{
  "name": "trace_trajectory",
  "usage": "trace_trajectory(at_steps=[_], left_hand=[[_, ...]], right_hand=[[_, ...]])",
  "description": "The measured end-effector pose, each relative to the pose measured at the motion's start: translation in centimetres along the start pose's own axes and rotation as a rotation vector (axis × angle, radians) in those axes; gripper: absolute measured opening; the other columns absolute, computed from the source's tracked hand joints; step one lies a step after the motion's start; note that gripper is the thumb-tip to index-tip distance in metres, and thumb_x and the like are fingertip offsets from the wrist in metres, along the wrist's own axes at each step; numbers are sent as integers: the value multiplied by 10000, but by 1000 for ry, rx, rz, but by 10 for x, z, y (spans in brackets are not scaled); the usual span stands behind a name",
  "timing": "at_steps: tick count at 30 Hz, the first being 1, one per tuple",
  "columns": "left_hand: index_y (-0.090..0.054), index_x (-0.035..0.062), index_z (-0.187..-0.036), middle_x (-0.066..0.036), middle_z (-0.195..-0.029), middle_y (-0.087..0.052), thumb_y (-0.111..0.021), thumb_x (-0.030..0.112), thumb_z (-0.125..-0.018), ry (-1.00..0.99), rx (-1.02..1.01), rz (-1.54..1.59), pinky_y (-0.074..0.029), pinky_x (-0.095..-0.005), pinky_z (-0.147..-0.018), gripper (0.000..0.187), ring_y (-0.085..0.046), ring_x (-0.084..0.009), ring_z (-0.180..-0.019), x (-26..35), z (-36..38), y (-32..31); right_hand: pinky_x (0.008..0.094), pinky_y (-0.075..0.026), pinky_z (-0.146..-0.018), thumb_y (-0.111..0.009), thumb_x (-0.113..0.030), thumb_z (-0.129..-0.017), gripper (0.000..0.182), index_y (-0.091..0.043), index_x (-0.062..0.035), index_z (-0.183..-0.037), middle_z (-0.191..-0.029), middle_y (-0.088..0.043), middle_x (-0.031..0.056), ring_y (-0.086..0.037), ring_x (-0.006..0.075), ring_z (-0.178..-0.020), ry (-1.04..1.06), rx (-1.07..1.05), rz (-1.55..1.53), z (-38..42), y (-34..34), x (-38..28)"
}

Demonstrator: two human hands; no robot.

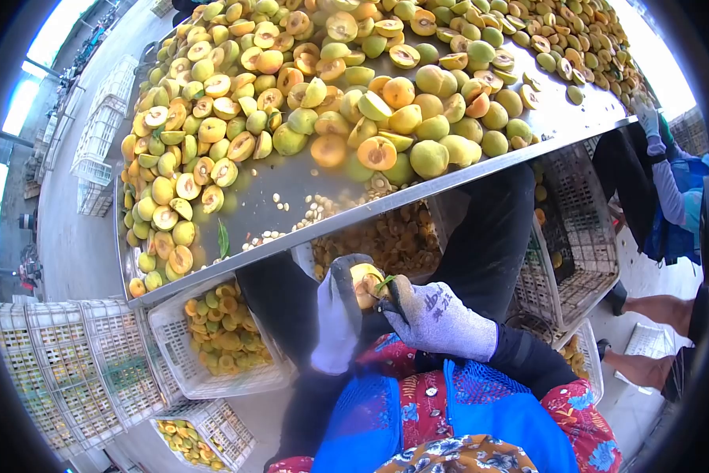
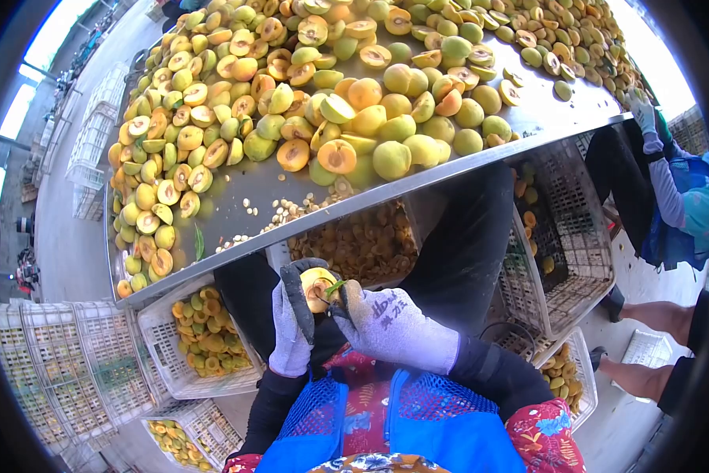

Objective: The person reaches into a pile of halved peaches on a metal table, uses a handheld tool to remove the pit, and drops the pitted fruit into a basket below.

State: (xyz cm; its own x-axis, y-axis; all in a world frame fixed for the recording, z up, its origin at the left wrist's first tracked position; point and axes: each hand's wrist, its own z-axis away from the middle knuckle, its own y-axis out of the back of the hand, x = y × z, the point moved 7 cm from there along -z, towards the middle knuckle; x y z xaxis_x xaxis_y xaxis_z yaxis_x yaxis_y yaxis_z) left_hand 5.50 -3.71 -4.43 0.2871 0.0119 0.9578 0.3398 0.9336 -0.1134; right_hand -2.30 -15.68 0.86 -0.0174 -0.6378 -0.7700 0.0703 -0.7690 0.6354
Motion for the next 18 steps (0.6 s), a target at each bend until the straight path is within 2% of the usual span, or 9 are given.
trace_trajectory(at_steps=[2, 5, 8, 11, 12, 15, 16, 17, 18], left_hand=[[-640, 4, -1028, -85, -877, -659, -374, 414, -1058, -35, 30, -32, -489, -288, -770, 489, -618, -152, -822, 1, 1, 0], [-638, -1, -1013, -100, -866, -663, -395, 306, -1063, -156, 88, -216, -499, -303, -745, 394, -637, -170, -805, 9, 4, -1], [-641, -8, -998, -91, -864, -667, -381, 222, -1067, -241, 127, -469, -506, -308, -729, 354, -646, -174, -796, 33, 13, -8], [-645, 0, -974, -93, -838, -665, -353, 195, -1062, -199, 132, -575, -494, -314, -718, 362, -640, -180, -780, 35, 12, -10], [-644, 3, -972, -95, -836, -665, -348, 193, -1061, -156, 111, -575, -493, -312, -719, 363, -639, -183, -777, 27, 9, -7], [-641, -2, -975, -98, -833, -661, -330, 228, -1069, -160, 77, -512, -491, -309, -728, 398, -639, -177, -790, 17, 7, -7], [-640, -6, -978, -98, -836, -660, -330, 234, -1071, -176, 68, -490, -492, -309, -733, 403, -639, -175, -796, 22, 9, -11], [-639, -10, -981, -98, -839, -658, -330, 241, -1072, -194, 62, -465, -492, -309, -738, 409, -640, -173, -803, 27, 8, -14], [-637, -9, -986, -114, -834, -659, -347, 221, -1058, -224, 30, -427, -497, -322, -730, 377, -654, -205, -798, 29, 5, -16]], right_hand=[[464, -482, -528, -612, -189, -913, 264, -472, 4, -1027, -696, -604, 195, -624, 405, -617, 13, -9, -19, 2, -5, 0], [489, -473, -567, -591, -196, -926, 269, -468, 17, -1035, -702, -596, 225, -616, 431, -656, -139, -116, -186, -1, -2, 4], [509, -458, -599, -567, -201, -942, 265, -463, 28, -1024, -701, -588, 256, -608, 451, -681, -67, -126, -403, -4, 6, 1], [491, -464, -620, -550, -206, -955, 266, -479, 23, -1070, -754, -596, 276, -612, 442, -737, -155, -198, -232, -1, -12, 12], [453, -480, -629, -525, -228, -973, 257, -517, 3, -1084, -764, -604, 248, -615, 413, -704, -150, -183, -184, 1, -16, 16], [394, -482, -597, -497, -258, -995, 256, -553, -17, -1059, -724, -603, 146, -608, 289, -623, -182, -193, -654, -2, -20, 15], [298, -447, -529, -471, -276, -1015, 257, -566, -38, -994, -702, -568, 37, -556, 138, -574, -416, -357, -1003, 7, -27, 17], [217, -392, -476, -464, -301, -1030, 275, -562, -52, -969, -696, -525, -6, -508, 53, -567, -671, -424, -1234, 10, -21, 10], [206, -373, -474, -469, -341, -1030, 300, -564, -62, -976, -675, -497, -23, -476, 41, -558, -565, -423, -1338, 9, -21, 9]])
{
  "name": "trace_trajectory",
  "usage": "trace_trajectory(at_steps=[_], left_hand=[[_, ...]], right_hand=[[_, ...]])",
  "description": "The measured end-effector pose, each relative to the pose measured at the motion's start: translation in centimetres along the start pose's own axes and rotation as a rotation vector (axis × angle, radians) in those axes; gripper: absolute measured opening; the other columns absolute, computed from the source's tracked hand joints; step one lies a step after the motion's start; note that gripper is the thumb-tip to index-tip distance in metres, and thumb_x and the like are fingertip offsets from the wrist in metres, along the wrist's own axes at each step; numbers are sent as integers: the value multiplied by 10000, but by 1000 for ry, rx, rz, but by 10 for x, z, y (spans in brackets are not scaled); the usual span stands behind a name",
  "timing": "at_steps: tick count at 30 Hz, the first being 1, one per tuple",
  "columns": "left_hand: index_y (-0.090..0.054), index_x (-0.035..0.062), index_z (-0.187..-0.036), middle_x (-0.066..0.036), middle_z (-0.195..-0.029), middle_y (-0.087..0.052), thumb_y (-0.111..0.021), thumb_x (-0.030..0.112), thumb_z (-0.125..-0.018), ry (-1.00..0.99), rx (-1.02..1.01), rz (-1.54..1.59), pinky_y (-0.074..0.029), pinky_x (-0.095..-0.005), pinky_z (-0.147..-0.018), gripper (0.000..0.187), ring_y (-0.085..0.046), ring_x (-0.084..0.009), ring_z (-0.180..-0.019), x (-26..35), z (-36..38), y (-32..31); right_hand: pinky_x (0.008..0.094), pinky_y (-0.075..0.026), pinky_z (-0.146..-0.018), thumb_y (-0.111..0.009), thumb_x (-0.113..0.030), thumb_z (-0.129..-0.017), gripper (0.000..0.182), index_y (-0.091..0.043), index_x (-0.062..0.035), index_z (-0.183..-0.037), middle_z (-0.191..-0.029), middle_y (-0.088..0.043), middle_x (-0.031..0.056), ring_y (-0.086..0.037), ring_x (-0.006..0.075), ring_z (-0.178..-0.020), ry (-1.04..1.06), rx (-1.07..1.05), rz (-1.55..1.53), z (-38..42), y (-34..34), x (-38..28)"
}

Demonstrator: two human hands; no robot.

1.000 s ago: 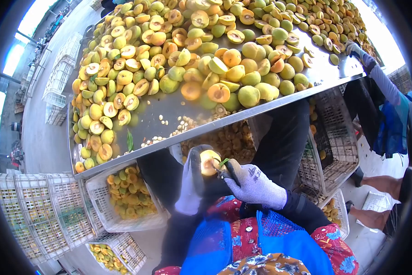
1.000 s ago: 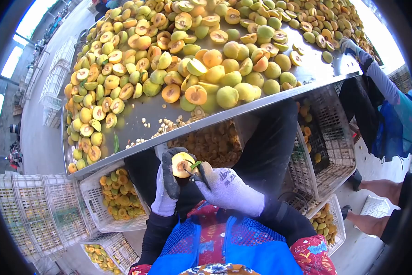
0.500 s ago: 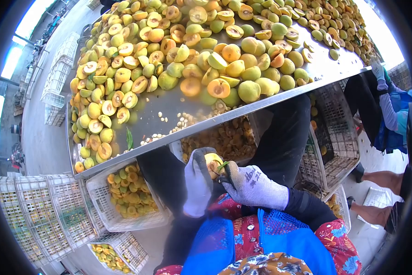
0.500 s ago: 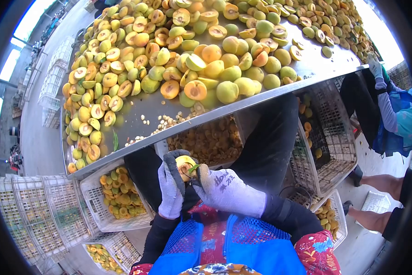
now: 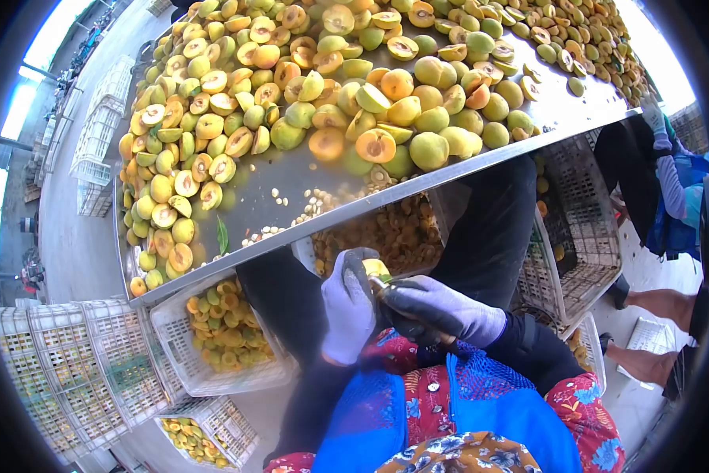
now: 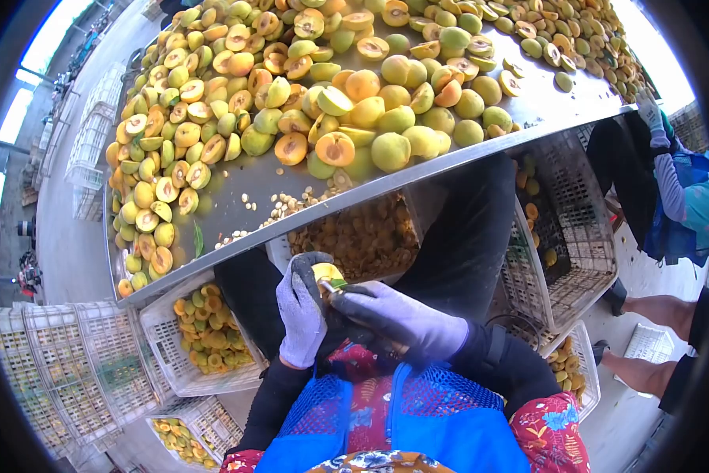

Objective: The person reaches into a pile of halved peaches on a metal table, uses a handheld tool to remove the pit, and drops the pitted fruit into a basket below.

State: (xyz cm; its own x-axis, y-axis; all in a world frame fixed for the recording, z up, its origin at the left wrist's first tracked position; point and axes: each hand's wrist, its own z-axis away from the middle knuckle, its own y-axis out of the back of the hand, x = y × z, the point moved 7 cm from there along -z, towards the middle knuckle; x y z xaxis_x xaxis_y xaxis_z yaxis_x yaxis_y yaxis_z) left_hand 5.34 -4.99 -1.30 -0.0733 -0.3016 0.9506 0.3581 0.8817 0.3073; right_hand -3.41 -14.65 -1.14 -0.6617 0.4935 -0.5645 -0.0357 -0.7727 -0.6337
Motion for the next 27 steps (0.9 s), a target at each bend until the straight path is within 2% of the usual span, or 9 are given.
trace_trajectory(at_steps=[1, 5, 9, 14, 17, 21, 22, 24, 27], left_hand=[[-634, -7, -991, -130, -829, -660, -364, 201, -1044, -36, -19, 42, -502, -335, -722, 346, -669, -236, -794, 2, -4, 0], [-636, -3, -997, -146, -826, -664, -382, 188, -1033, -208, -130, 80, -507, -342, -724, 320, -684, -268, -785, 0, -7, -4], [-643, -4, -1008, -145, -855, -665, -378, 234, -1047, -27, -275, 99, -506, -328, -731, 358, -677, -240, -793, -23, -6, -13], [-652, 6, -995, -107, -828, -680, -328, 417, -1059, 180, -299, 549, -515, -317, -716, 527, -660, -190, -761, -23, -5, -20], [-647, 9, -1012, -121, -801, -671, -361, 440, -1046, 73, 52, 231, -520, -331, -740, 519, -659, -209, -752, -37, -11, 25], [-562, -11, -1226, -201, -1098, -641, -557, 278, -978, 136, 334, -1134, -500, -448, -875, 380, -631, -360, -997, 6, -1, 131], [-547, -20, -1240, -215, -1128, -623, -566, 263, -969, 70, 379, -1265, -486, -457, -896, 393, -609, -378, -1032, 14, -7, 139], [-518, -39, -1269, -242, -1187, -587, -585, 234, -949, -62, 481, -1518, -459, -477, -940, 426, -565, -412, -1103, 37, -19, 138], [-520, -10, -1281, -254, -1171, -578, -633, 183, -898, -332, 218, -1100, -460, -466, -930, 444, -559, -410, -1104, 76, -82, 67]], right_hand=[[194, -355, -471, -475, -382, -1030, 326, -567, -73, -984, -655, -468, -41, -444, 28, -548, 84, -87, -62, 1, 0, -2], [178, -332, -397, -477, -393, -1028, 356, -558, -73, -894, -610, -462, -16, -420, 47, -452, -178, -285, -524, -1, 0, 16], [188, -339, -364, -524, -379, -1010, 334, -563, -62, -910, -579, -463, -5, -419, 63, -405, 14, -87, -137, -6, 5, 15], [199, -346, -352, -409, -393, -1043, 423, -520, 15, -1030, -567, -466, 27, -427, 89, -385, -253, -577, -974, -14, -11, 40], [203, -348, -359, -416, -398, -1041, 411, -529, -3, -1037, -568, -467, 26, -426, 93, -384, -121, -441, -864, -12, 2, 27], [227, -353, -389, -433, -408, -1034, 369, -540, -56, -1027, -567, -463, 15, -405, 93, -383, 18, -267, -767, -21, 42, 13], [233, -361, -420, -464, -408, -1024, 359, -551, -60, -1000, -572, -468, 9, -423, 94, -410, 14, -192, -696, -24, 48, 12], [217, -347, -407, -454, -401, -1029, 367, -548, -50, -980, -577, -462, 2, -419, 87, -413, 28, -106, -532, -27, 51, 10], [214, -340, -411, -491, -411, -1014, 377, -562, -48, -939, -593, -465, -9, -426, 77, -439, 91, -16, -408, -28, 45, 7]])
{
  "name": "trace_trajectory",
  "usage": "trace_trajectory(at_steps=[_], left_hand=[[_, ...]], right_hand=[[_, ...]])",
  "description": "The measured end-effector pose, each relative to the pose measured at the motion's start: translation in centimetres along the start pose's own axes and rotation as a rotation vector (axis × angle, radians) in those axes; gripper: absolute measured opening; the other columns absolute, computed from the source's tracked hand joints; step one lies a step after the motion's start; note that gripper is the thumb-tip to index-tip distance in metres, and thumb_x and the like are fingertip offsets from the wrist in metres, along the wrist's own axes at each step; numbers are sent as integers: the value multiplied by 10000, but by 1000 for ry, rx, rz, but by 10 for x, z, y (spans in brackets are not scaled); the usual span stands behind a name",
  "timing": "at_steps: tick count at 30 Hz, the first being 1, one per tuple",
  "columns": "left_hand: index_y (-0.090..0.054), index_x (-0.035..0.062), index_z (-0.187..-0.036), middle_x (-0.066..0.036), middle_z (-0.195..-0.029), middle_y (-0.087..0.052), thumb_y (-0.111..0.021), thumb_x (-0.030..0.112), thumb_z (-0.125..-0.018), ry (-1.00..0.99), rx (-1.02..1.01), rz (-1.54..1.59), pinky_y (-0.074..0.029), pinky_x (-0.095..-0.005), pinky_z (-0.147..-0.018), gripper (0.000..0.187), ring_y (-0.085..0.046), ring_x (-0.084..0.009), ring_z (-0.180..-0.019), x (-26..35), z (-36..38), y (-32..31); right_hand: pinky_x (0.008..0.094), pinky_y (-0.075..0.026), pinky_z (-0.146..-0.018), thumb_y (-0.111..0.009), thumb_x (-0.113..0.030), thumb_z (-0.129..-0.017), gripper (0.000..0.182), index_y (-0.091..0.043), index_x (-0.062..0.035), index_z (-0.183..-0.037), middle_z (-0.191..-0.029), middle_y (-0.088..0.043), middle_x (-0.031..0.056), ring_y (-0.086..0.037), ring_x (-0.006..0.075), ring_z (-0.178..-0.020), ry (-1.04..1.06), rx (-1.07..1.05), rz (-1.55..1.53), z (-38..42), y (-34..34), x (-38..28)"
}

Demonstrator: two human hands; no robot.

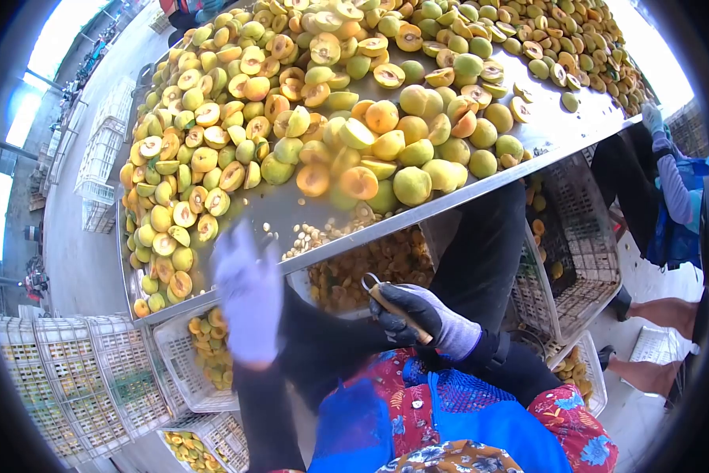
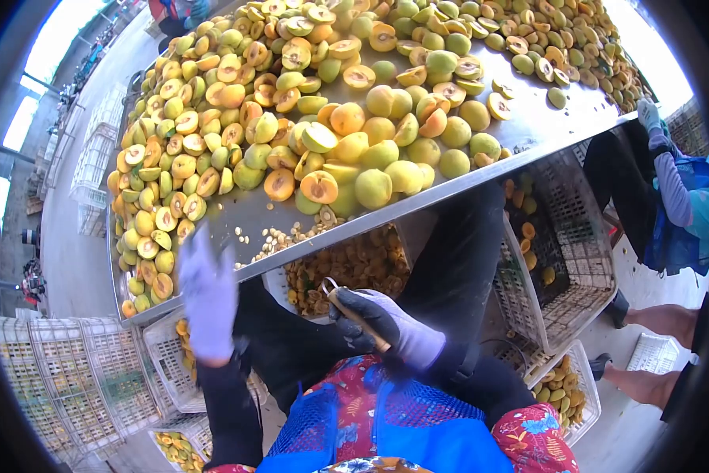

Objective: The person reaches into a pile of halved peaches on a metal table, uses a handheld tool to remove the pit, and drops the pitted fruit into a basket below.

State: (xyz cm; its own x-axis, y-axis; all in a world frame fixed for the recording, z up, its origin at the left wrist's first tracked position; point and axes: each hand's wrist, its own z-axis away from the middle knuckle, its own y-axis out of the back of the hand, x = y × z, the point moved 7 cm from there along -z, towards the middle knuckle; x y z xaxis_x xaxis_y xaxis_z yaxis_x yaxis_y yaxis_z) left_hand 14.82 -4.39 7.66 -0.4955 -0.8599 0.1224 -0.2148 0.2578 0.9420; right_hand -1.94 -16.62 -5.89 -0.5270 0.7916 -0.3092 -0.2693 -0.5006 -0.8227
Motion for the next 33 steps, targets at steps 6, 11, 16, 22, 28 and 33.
trace_trajectory(at_steps=[6, 11, 16, 22, 28, 33], left_hand=[[-532, 63, -1240, -199, -1071, -608, -692, 198, -838, -517, -267, 232, -511, -434, -818, 454, -621, -388, -912, 104, -71, -90], [-547, 74, -1199, -93, -975, -637, -717, 228, -836, 138, -423, 1005, -507, -286, -551, 430, -632, -187, -691, 51, -37, -80], [-578, 54, -1219, -29, -905, -628, -575, 456, -967, 637, -559, 1561, -421, -175, -482, 474, -574, -71, -611, 31, 53, -78], [-616, 11, -1110, -79, -942, -653, -338, 538, -1036, 558, -448, 1594, -505, -284, -769, 601, -621, -155, -815, 41, 97, -91], [-646, 6, -1040, -85, -881, -663, -362, 396, -1066, 457, -297, 1383, -496, -295, -771, 484, -625, -159, -825, 40, 103, -70], [-628, -11, -1074, -113, -886, -664, -360, 192, -1032, 341, -134, 1260, -503, -323, -752, 338, -644, -193, -827, 42, 108, -58]], right_hand=[[231, -385, -475, -500, -429, -1011, 397, -573, -54, -904, -645, -505, -5, -482, 63, -525, 259, 139, 416, 23, -1, -25], [293, -442, -583, -552, -233, -1005, 196, -534, -37, -1004, -682, -565, 12, -583, 138, -611, 538, 282, 764, 36, -1, -44], [462, -465, -571, -580, -141, -937, 206, -473, 1, -1040, -685, -596, 198, -634, 412, -674, 648, 316, 1373, 38, -44, -47], [499, -461, -536, -620, -141, -896, 253, -449, -18, -1036, -674, -587, 210, -608, 441, -645, 613, 359, 1568, 39, -56, -26], [484, -466, -542, -606, -161, -908, 272, -441, -13, -1064, -681, -597, 206, -620, 432, -651, 566, 307, 1609, 41, -61, -13], [423, -485, -598, -542, -184, -964, 191, -487, -11, -1024, -708, -587, 170, -612, 308, -621, 520, 185, 1310, 39, -59, -10]])
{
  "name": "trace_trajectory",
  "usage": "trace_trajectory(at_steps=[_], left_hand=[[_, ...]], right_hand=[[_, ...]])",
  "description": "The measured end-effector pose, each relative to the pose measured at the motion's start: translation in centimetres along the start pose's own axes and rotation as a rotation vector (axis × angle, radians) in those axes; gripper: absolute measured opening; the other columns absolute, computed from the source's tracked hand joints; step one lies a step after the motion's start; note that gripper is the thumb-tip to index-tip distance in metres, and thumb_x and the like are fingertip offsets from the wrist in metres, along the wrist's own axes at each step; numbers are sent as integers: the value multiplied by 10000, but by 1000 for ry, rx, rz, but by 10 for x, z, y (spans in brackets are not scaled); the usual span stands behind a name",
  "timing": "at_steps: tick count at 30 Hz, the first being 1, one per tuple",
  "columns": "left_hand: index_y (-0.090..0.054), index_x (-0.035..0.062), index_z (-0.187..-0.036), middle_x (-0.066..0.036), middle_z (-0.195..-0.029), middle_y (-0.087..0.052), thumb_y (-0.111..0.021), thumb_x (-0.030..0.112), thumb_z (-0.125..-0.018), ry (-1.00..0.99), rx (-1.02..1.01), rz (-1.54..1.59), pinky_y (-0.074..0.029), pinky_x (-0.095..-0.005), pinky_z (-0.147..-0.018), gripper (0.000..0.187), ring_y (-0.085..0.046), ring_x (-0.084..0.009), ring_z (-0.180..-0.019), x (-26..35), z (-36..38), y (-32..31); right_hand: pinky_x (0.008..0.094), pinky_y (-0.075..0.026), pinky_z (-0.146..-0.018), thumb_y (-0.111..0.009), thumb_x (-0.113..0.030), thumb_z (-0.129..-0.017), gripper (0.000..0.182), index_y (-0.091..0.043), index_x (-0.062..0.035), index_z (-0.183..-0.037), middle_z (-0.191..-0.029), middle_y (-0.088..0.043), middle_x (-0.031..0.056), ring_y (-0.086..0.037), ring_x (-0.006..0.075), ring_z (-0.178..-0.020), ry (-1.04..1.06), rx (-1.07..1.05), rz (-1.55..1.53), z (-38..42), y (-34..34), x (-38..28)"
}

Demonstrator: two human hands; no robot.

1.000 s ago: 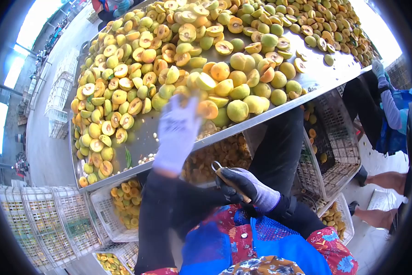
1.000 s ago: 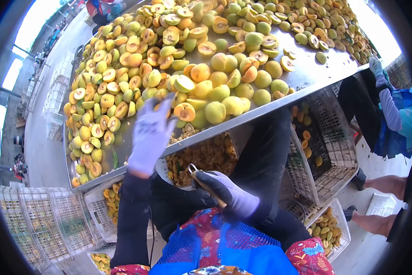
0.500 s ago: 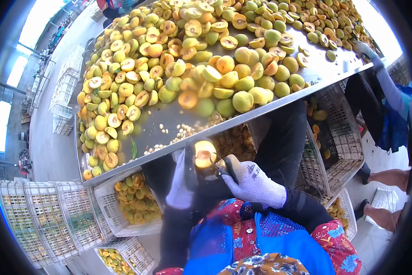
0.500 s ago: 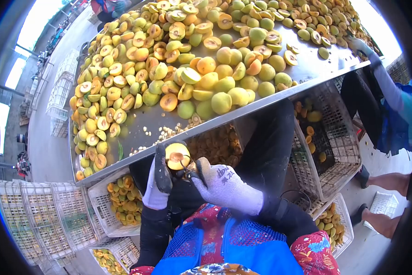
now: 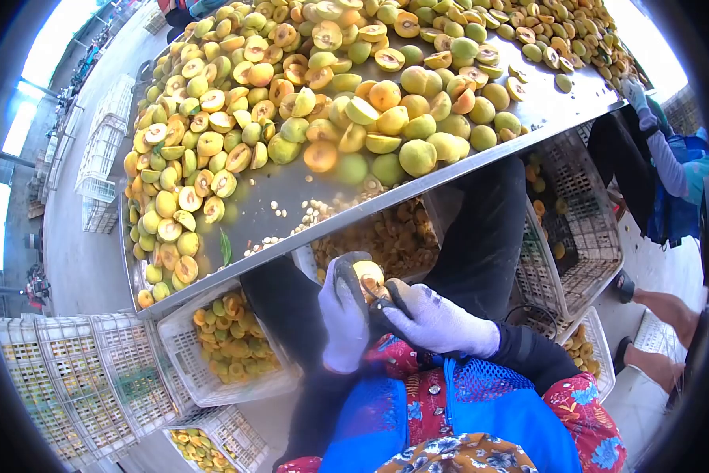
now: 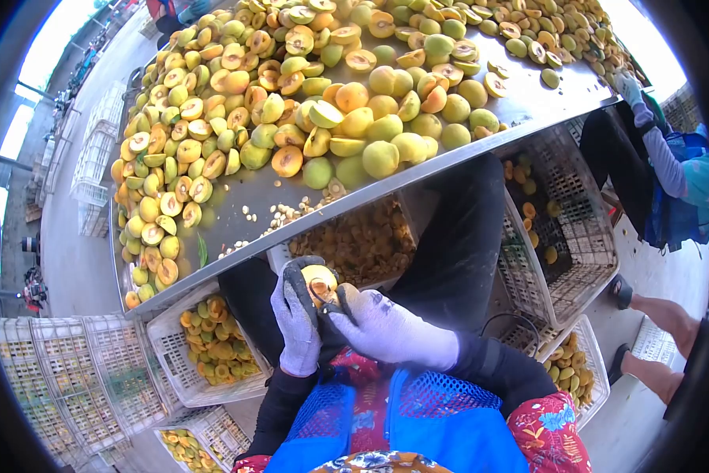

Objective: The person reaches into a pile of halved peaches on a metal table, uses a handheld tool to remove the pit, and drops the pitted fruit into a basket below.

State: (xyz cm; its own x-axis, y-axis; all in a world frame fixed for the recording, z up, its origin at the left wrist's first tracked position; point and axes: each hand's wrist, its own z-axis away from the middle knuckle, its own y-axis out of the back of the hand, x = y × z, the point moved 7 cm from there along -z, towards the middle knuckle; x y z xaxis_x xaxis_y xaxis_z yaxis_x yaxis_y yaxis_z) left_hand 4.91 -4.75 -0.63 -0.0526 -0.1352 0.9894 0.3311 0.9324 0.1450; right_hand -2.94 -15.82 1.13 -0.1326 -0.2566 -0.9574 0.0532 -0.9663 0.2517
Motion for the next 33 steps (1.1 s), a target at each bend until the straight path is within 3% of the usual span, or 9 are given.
trace_trajectory(at_steps=[3, 5, 9, 11, 14, 17, 20, 29, 33], left_hand=[[-633, -14, -1018, -76, -903, -652, -387, 263, -1071, -45, 32, 10, -507, -277, -771, 375, -624, -146, -835, -2, 3, 1], [-632, 7, -1047, -127, -894, -658, -365, 194, -1031, 14, -29, -131, -505, -317, -754, 326, -652, -212, -829, -1, 1, 0], [-637, 27, -1050, -158, -886, -656, -359, 143, -1004, 61, -81, -198, -506, -349, -743, 305, -668, -274, -818, -6, 3, 0], [-640, 24, -1033, -160, -881, -664, -359, 127, -1004, 16, -12, -175, -507, -372, -743, 300, -671, -301, -823, -6, 8, -2], [-639, 26, -1038, -170, -880, -669, -367, 118, -1000, 19, 11, -190, -509, -379, -731, 290, -676, -315, -821, -6, 6, -3], [-637, 21, -1051, -175, -883, -672, -376, 124, -998, 72, -32, -259, -512, -369, -727, 286, -681, -304, -818, -9, 5, -1], [-632, 7, -1069, -166, -894, -671, -373, 181, -1017, -8, -6, -278, -512, -347, -747, 317, -680, -271, -826, 11, 8, -7], [-602, -41, -1100, -105, -959, -642, -342, 510, -1036, 55, -341, 245, -504, -306, -797, 612, -630, -159, -888, -21, 2, -20], [-600, -54, -1081, -103, -939, -657, -322, 512, -1039, -36, -367, 53, -504, -304, -787, 632, -641, -182, -850, -13, 2, -20]], right_hand=[[396, -489, -694, -508, -195, -989, 187, -531, -21, -1052, -807, -614, 153, -619, 281, -755, -452, -250, -537, 7, -2, 0], [414, -491, -697, -518, -212, -986, 213, -538, -16, -1069, -798, -610, 168, -608, 297, -729, 167, -26, 190, 4, -2, -1], [427, -495, -701, -526, -258, -986, 257, -544, -7, -1038, -718, -563, 178, -565, 312, -662, 16, -12, -154, -2, -5, 8], [438, -493, -751, -503, -252, -992, 284, -550, 13, -1082, -805, -603, 213, -598, 333, -746, -547, -256, -726, 13, -13, 17], [317, -483, -613, -478, -306, -1019, 291, -554, -27, -1039, -780, -602, 87, -578, 174, -636, 145, -21, -56, -4, -1, 7], [236, -424, -524, -471, -341, -1031, 292, -545, -72, -944, -722, -522, -10, -498, 63, -561, 40, -26, -222, 3, 0, 4], [235, -395, -509, -488, -352, -1029, 321, -551, -57, -920, -669, -491, -12, -475, 68, -562, -590, -257, -975, 15, -22, 19], [214, -362, -355, -474, -389, -1026, 344, -544, -53, -1059, -603, -508, 35, -458, 103, -406, -683, -704, -1988, 25, -44, 29], [224, -347, -347, -524, -365, -1011, 325, -581, -48, -972, -582, -524, 36, -472, 110, -411, -707, -511, -1504, 26, -32, 35]])
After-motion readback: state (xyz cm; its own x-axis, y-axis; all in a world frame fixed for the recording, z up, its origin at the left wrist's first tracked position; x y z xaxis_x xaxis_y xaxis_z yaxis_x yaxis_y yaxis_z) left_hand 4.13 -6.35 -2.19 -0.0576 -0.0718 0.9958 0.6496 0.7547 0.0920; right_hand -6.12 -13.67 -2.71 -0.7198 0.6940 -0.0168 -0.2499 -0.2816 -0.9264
